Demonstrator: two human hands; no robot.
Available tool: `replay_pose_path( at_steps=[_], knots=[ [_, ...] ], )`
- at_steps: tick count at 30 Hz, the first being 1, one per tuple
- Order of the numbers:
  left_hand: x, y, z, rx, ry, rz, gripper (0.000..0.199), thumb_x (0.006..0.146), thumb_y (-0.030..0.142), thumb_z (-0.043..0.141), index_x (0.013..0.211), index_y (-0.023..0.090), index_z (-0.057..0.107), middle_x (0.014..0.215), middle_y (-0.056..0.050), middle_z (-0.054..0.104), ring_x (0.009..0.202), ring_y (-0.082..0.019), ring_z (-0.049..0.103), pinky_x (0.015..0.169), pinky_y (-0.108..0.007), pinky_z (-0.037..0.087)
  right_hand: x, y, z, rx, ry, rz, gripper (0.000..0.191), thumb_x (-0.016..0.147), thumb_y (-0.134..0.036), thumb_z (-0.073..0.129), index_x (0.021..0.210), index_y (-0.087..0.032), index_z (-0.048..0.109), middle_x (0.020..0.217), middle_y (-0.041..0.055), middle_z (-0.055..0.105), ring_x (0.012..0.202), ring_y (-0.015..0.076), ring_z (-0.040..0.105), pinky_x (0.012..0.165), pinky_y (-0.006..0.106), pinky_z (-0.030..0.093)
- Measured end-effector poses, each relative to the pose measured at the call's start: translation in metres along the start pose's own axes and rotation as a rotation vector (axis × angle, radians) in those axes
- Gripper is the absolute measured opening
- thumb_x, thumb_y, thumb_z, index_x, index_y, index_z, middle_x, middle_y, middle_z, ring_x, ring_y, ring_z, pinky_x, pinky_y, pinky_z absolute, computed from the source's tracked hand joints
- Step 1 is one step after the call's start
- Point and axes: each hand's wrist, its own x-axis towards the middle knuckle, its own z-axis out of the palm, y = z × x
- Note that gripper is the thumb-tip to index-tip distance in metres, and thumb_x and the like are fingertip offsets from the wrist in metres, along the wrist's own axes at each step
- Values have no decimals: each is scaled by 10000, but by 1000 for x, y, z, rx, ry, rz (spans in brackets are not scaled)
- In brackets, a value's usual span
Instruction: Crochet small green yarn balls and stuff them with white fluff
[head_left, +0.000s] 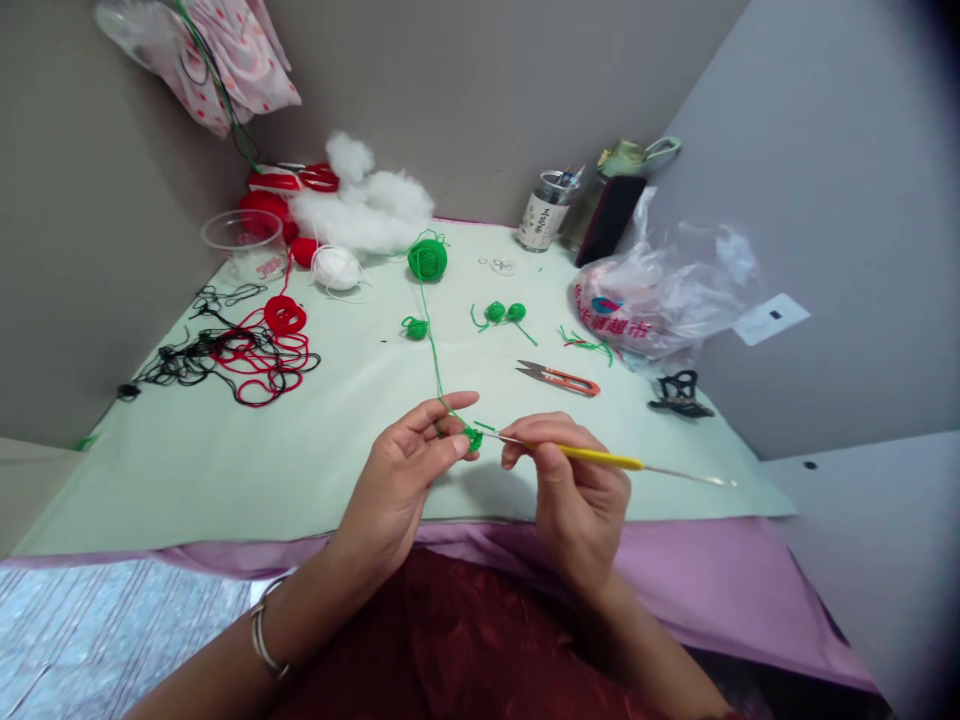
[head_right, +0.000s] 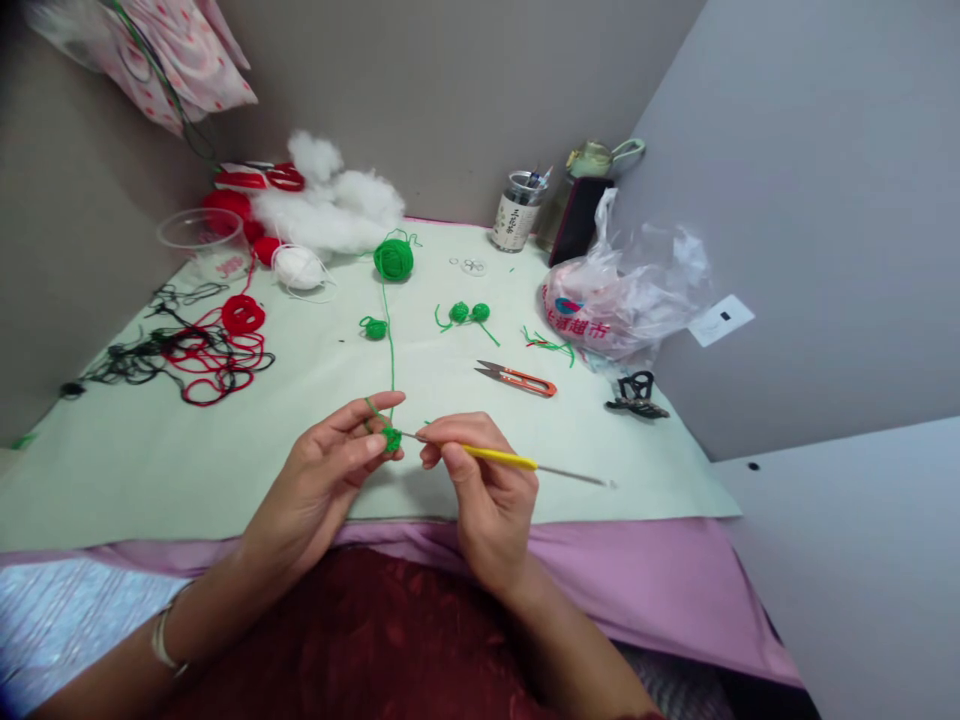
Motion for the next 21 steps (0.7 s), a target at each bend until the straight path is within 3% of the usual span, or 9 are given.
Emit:
replay_pose_path(
  at_steps=[4,8,11,13,16,21],
  knots=[
    [0,-5,-5,225,61,181,294,841,184,801,1119,281,808,857,30,635,844,-98,606,842,-205,492,-5,-2,-3,-233,-93,-167,280,1000,-78,573,1140,-245,748,975,55,743,905,187,706,780,339,587],
    [1,-7,-7,464,97,370,291,853,113,739,1097,261,793,933,-3,669,895,-145,620,926,-281,499,-9,-5,-6,-418,-182,-364,326,980,-70,596,1234,-235,718,1079,101,750,938,195,724,745,321,605],
    [2,-6,-9,556,113,463,236,862,92,708,1009,255,795,989,-20,684,990,-169,630,999,-304,472,-9,-7,-6,-394,-172,-346,304,987,-86,582,1204,-247,723,1025,87,759,898,198,731,724,327,610],
    [3,-4,-9,555,114,439,253,855,92,709,1023,257,801,959,-15,672,986,-167,629,987,-296,473,-7,-8,-5,-305,-142,-239,270,995,-93,570,1140,-249,736,947,62,754,885,198,728,746,341,610],
    [3,-3,-8,446,52,255,328,846,121,733,1138,259,793,873,9,629,868,-138,620,903,-273,503,-2,-4,-2,-129,-88,-60,211,1015,-142,569,1024,-236,758,864,39,735,813,184,705,716,338,600],
    [2,-7,-4,181,-62,64,334,844,225,809,1175,263,792,860,18,611,859,-120,632,874,-249,522,3,7,3,21,-59,60,189,1027,-207,585,1007,-219,773,951,55,779,753,160,704,672,315,606]
  ],
)
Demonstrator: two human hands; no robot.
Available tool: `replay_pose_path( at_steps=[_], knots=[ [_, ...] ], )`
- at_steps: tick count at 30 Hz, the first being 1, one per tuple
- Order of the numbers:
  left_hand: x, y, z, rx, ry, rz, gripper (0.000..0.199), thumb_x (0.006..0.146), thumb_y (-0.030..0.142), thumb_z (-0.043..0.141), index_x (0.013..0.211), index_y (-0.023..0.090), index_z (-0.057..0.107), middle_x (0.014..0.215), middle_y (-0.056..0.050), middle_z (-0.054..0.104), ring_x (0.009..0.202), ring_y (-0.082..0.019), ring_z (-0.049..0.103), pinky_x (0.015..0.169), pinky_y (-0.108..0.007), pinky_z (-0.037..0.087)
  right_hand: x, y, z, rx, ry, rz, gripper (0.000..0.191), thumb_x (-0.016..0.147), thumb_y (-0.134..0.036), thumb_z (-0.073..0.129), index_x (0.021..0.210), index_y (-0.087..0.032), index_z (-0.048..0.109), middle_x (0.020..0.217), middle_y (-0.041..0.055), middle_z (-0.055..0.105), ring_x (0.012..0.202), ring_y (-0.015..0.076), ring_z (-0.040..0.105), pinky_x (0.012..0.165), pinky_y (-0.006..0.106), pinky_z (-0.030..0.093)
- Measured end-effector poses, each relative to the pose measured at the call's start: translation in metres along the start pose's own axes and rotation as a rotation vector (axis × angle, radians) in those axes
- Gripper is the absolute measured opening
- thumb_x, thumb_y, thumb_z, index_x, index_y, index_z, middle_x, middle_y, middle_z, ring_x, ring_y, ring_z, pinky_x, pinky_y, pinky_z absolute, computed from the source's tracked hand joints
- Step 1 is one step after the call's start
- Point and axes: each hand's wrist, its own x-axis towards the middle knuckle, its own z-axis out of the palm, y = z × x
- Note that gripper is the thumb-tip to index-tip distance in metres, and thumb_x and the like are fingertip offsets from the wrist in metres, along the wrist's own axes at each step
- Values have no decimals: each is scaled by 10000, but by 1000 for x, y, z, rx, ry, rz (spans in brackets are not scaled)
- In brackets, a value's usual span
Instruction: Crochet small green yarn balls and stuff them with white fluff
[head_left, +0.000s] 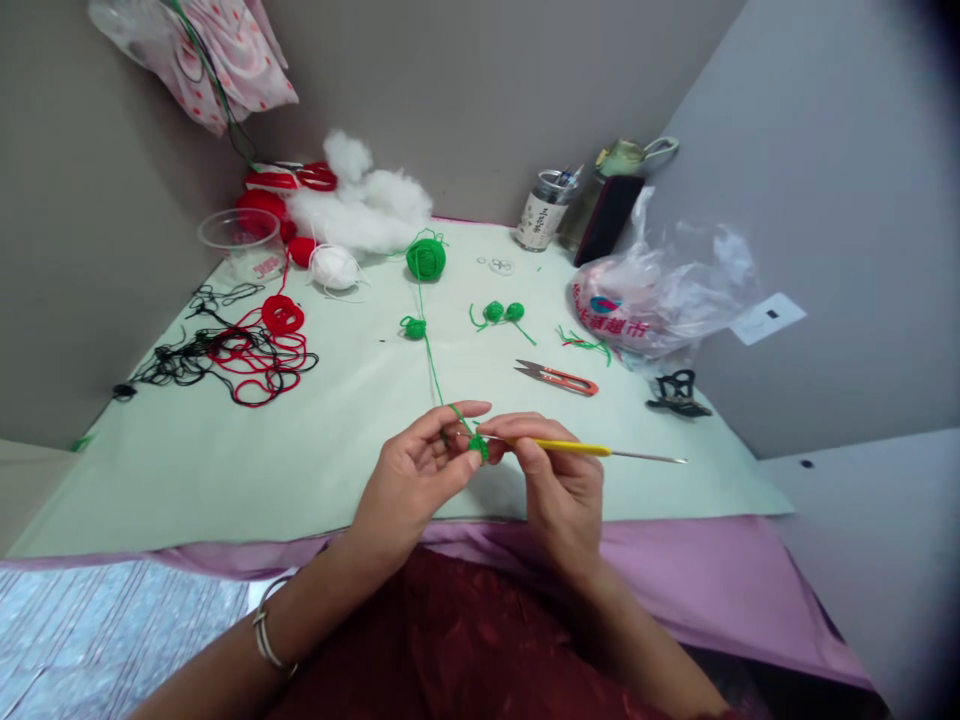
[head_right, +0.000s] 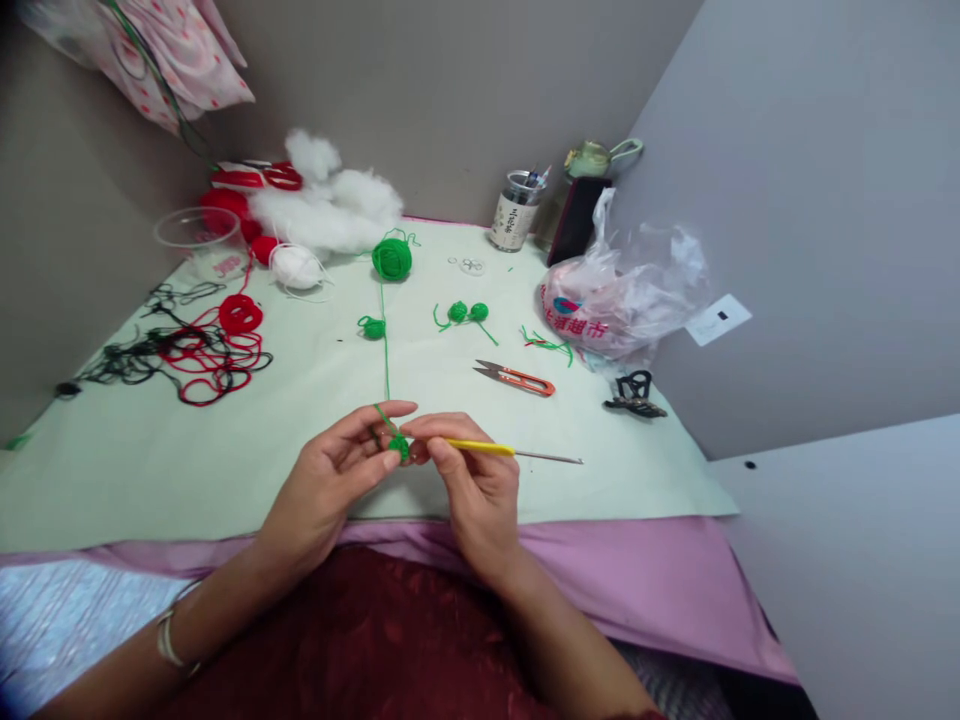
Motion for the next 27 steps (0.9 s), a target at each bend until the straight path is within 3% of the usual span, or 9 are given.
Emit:
replay_pose_path(
  at_steps=[4,9,12,16,22,27],
  knots=[
    [2,-2,4,-136,11,-35,377,816,244,859,1186,265,790,874,19,664,842,-107,635,874,-234,514,-3,3,1,-90,-5,-64,216,1024,-159,582,1064,-243,777,963,47,770,782,158,713,692,311,617],
    [5,0,6,-330,-19,-204,353,793,257,864,1139,203,820,918,-24,723,825,-108,636,836,-225,526,-7,7,-4,-485,-70,-406,327,958,-90,656,1189,-286,779,1128,88,760,986,214,732,782,354,634],
    [8,3,2,-407,-21,-286,332,768,235,864,1092,165,839,902,-28,709,765,-88,621,808,-216,545,-3,4,-6,-360,-23,-283,297,978,-93,619,1156,-269,779,1010,64,771,906,198,728,770,353,623],
    [8,9,2,-352,34,-221,338,773,209,849,1111,194,830,845,-3,690,780,-102,645,828,-230,543,3,-2,-5,-31,40,-45,206,1019,-171,593,1025,-244,785,867,27,727,714,151,671,654,313,581],
    [3,6,10,-275,-26,-151,335,789,209,861,1120,225,810,897,-3,735,876,-133,685,923,-280,513,3,1,1,50,-12,-1,172,1008,-222,632,1025,-256,800,959,51,759,847,179,705,683,318,597],
    [3,3,6,-205,20,-84,414,794,244,876,1196,251,781,878,10,704,849,-132,663,908,-290,503,3,3,0,93,-20,37,150,1009,-253,637,1016,-245,786,1006,59,793,789,170,713,690,332,610]
  ],
)
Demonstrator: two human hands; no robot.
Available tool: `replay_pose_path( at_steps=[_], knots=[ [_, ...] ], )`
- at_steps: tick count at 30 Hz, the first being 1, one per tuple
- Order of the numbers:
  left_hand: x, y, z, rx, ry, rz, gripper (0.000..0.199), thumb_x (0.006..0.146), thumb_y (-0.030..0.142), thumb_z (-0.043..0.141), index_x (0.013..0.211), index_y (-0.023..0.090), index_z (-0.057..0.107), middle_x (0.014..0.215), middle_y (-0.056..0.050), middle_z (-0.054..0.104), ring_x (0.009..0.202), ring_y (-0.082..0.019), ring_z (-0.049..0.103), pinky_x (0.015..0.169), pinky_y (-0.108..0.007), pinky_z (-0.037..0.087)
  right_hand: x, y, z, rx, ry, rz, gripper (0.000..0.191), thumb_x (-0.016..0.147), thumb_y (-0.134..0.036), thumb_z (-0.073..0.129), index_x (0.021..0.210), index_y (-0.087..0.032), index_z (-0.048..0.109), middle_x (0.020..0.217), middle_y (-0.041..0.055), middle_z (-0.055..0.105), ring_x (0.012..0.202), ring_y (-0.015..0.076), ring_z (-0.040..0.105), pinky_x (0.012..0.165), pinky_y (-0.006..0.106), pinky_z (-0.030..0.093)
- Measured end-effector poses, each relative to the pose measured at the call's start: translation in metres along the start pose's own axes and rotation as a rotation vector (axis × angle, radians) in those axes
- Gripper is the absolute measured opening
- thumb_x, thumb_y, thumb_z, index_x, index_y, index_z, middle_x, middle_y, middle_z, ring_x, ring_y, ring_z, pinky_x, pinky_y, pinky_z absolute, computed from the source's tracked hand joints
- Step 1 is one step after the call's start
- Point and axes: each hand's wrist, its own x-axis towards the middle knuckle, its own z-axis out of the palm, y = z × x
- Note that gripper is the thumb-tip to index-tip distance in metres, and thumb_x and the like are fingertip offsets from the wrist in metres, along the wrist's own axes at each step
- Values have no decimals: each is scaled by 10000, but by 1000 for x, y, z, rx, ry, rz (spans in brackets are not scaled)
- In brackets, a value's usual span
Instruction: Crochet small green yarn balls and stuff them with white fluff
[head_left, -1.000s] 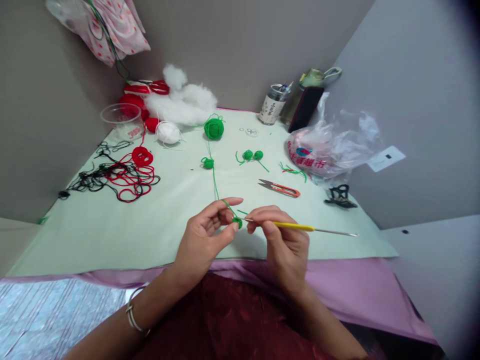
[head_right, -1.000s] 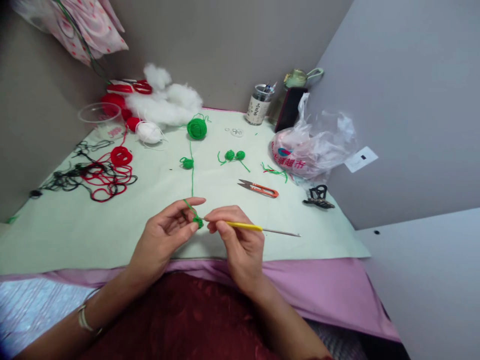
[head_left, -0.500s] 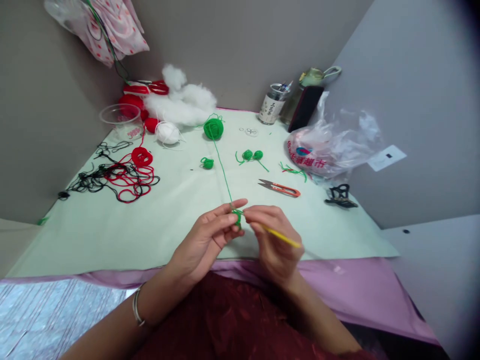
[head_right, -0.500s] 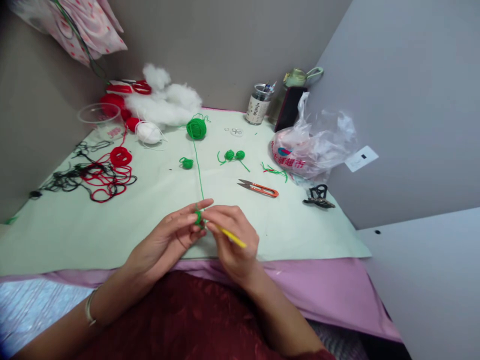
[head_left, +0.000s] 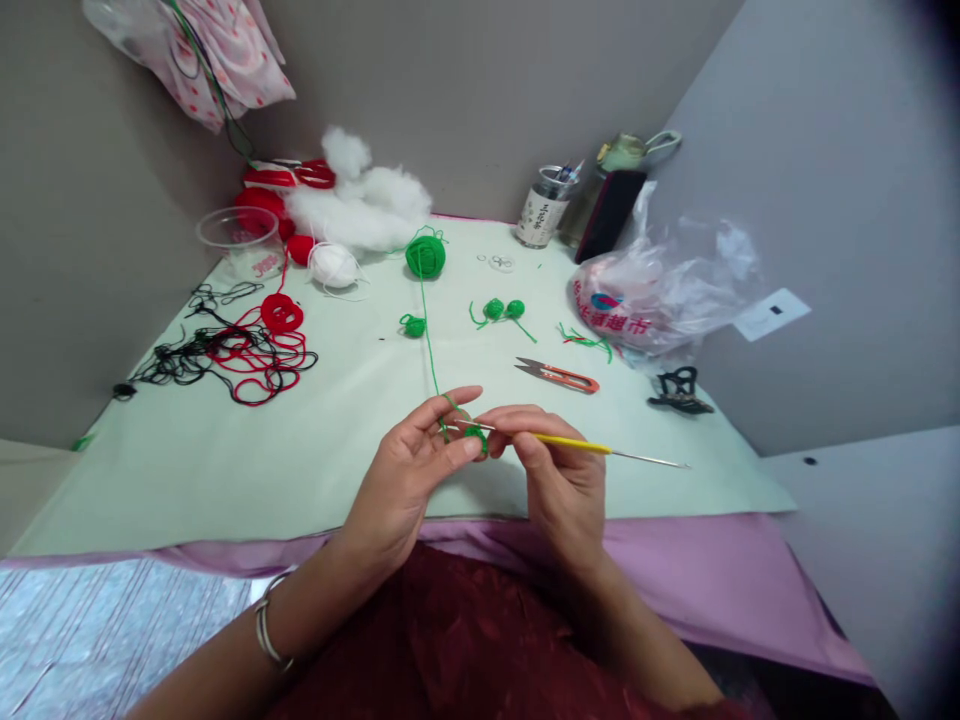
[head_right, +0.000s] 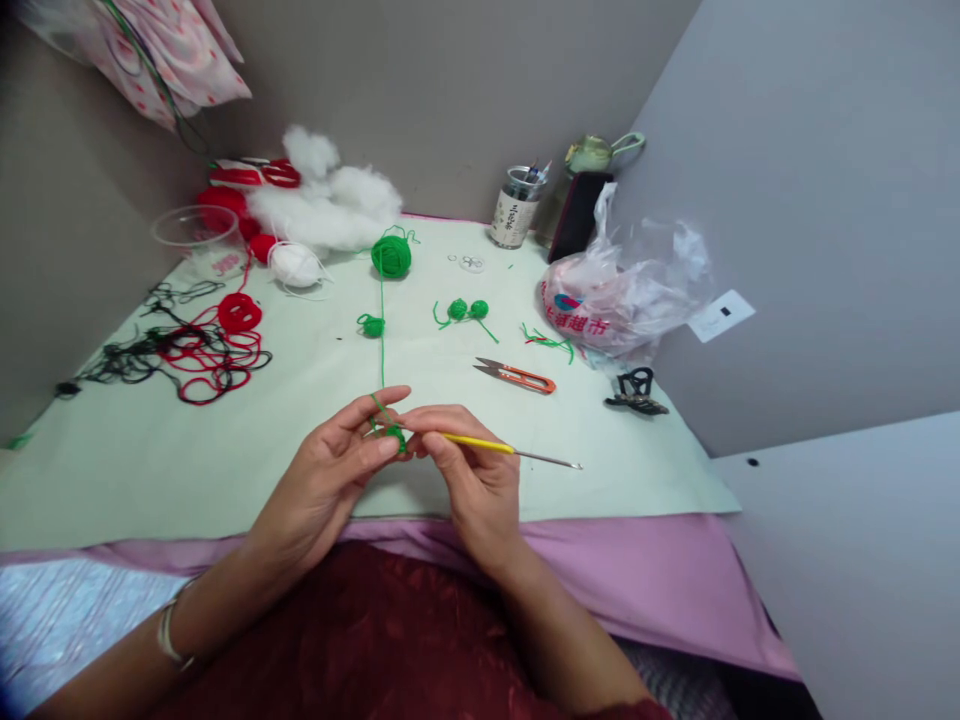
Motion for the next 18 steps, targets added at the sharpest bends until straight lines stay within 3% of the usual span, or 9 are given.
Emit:
replay_pose_path(
  at_steps=[11,18],
  knots=[
    [-3,0,-3,89,-7,30,260,830,264,848,1088,283,820,841,19,637,843,-120,649,885,-260,494,-1,1,-6,164,-20,95,183,1059,-285,556,1011,-224,722,974,46,781,777,160,734,739,338,638],
    [-3,-1,-5,212,44,125,242,813,249,857,1052,272,824,827,27,607,813,-105,605,816,-219,501,-3,-9,-12,-155,-96,-148,224,1048,-145,521,1088,-230,724,990,49,771,918,186,741,819,357,618]
  ],
)
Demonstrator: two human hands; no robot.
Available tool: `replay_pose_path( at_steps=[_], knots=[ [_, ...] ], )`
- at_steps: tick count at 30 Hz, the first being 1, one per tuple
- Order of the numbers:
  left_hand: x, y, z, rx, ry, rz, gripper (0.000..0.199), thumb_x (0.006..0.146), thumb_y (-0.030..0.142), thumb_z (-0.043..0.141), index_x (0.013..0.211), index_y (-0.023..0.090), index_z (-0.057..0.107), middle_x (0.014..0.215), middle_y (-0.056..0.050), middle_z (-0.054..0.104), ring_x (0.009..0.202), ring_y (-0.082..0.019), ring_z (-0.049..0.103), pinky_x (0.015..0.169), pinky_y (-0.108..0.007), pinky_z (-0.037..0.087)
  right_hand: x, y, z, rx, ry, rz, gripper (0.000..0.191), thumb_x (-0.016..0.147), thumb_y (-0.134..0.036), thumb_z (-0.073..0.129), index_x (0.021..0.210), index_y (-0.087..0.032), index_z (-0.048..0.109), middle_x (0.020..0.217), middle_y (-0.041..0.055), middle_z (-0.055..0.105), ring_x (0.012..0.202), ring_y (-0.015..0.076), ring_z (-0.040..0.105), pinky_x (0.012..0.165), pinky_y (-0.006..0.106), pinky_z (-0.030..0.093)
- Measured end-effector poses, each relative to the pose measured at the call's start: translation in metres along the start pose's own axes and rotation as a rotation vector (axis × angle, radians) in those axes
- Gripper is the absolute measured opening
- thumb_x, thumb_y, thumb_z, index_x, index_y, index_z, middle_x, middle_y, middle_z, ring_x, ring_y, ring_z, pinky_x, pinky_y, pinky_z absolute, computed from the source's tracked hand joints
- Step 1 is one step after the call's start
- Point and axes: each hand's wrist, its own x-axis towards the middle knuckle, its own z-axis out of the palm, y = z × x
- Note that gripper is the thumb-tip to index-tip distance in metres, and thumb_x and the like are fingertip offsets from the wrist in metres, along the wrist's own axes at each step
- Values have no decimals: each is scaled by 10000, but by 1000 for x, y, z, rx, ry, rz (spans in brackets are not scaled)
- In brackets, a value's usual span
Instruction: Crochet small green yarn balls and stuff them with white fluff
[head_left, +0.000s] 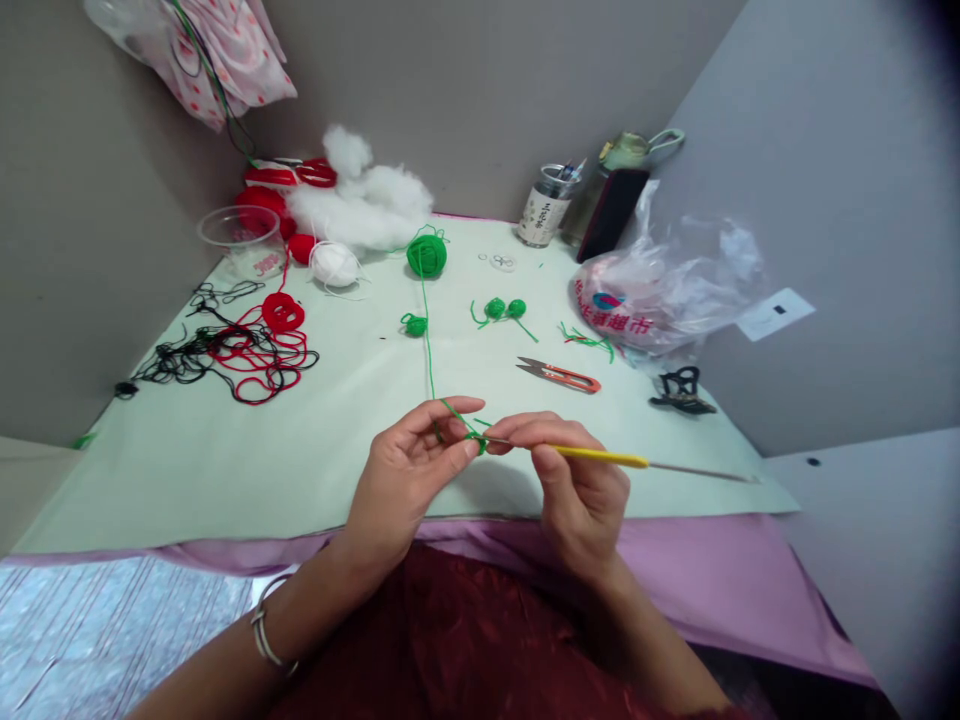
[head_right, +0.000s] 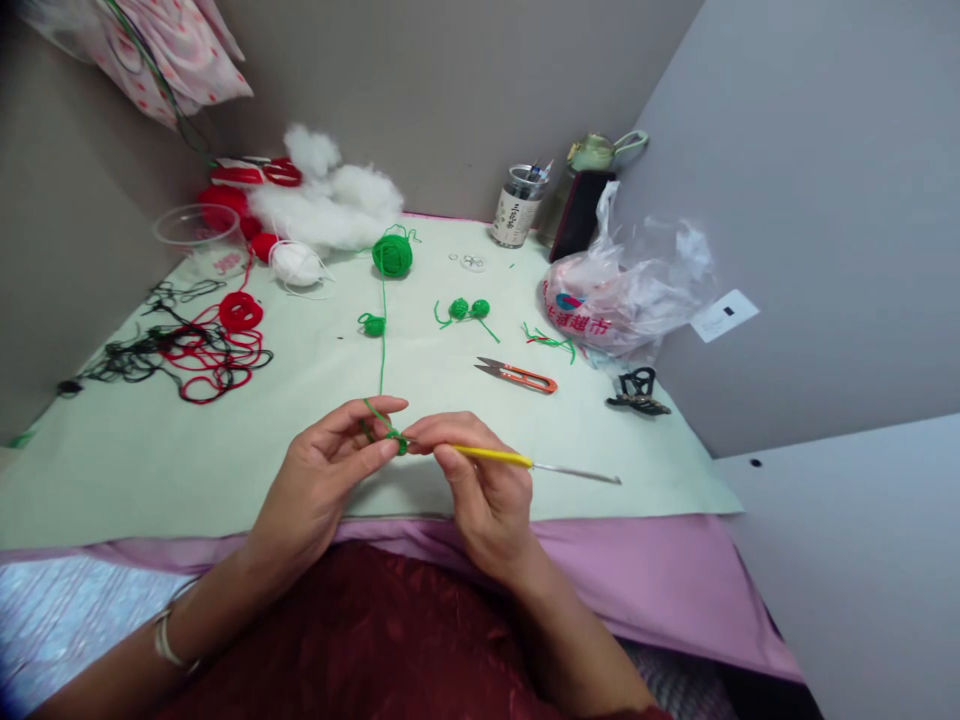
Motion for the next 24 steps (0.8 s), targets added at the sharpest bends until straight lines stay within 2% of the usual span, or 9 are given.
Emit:
replay_pose_path(
  at_steps=[3,8,10,12,13,15,18,20,24],
  knots=[
    [-1,-1,-1,56,8,37,235,824,232,841,1057,262,820,832,25,621,822,-107,608,826,-217,500,-2,-2,-1,-172,-69,-123,243,1031,-101,527,1140,-223,707,1033,65,776,1000,194,737,859,358,616],
    [-1,1,2,64,35,51,305,825,203,839,1123,256,809,820,32,642,812,-101,603,835,-212,479,-6,-1,5,-528,-91,-346,259,1007,-84,557,1178,-220,698,1081,95,762,965,184,742,778,312,631],
    [0,2,2,-58,7,-39,362,814,219,852,1170,247,798,796,35,639,763,-95,595,793,-215,481,-7,0,7,-671,-85,-408,281,974,-62,611,1182,-219,715,1097,100,758,995,192,741,786,304,632],
    [2,3,1,-219,-50,-192,404,795,240,865,1192,223,795,796,24,652,737,-93,591,772,-219,484,-8,1,7,-721,-75,-445,299,947,-51,656,1184,-216,731,1118,104,754,1035,206,735,818,312,628],
    [4,3,0,-287,-69,-260,409,785,242,870,1187,209,800,807,15,664,736,-91,591,772,-218,485,-8,1,6,-692,-63,-429,300,949,-56,659,1186,-223,735,1112,96,754,1030,205,732,825,316,624],
    [6,4,-3,-359,-77,-326,388,768,225,874,1149,185,817,840,-2,683,742,-85,591,777,-211,479,-7,1,5,-517,-4,-309,275,985,-84,617,1169,-247,741,1037,59,758,946,186,725,795,315,616],
    [6,5,-5,-323,-88,-298,376,769,221,872,1141,191,823,858,-8,690,775,-93,606,795,-214,468,-3,-1,3,-131,85,-37,238,1034,-141,550,1099,-247,753,890,27,731,797,168,687,721,322,589],
    [5,6,-2,-276,-114,-271,383,767,239,878,1144,213,822,858,-9,696,831,-121,634,838,-238,470,-1,-1,4,59,120,62,219,1042,-175,555,1050,-244,763,869,20,713,744,154,658,686,314,566],
    [3,4,4,-224,-93,-207,354,742,251,907,1088,235,832,897,-8,715,887,-136,651,901,-264,474,0,3,8,137,86,136,214,1041,-191,576,1043,-249,781,982,43,756,864,167,693,734,308,573]
  ],
)
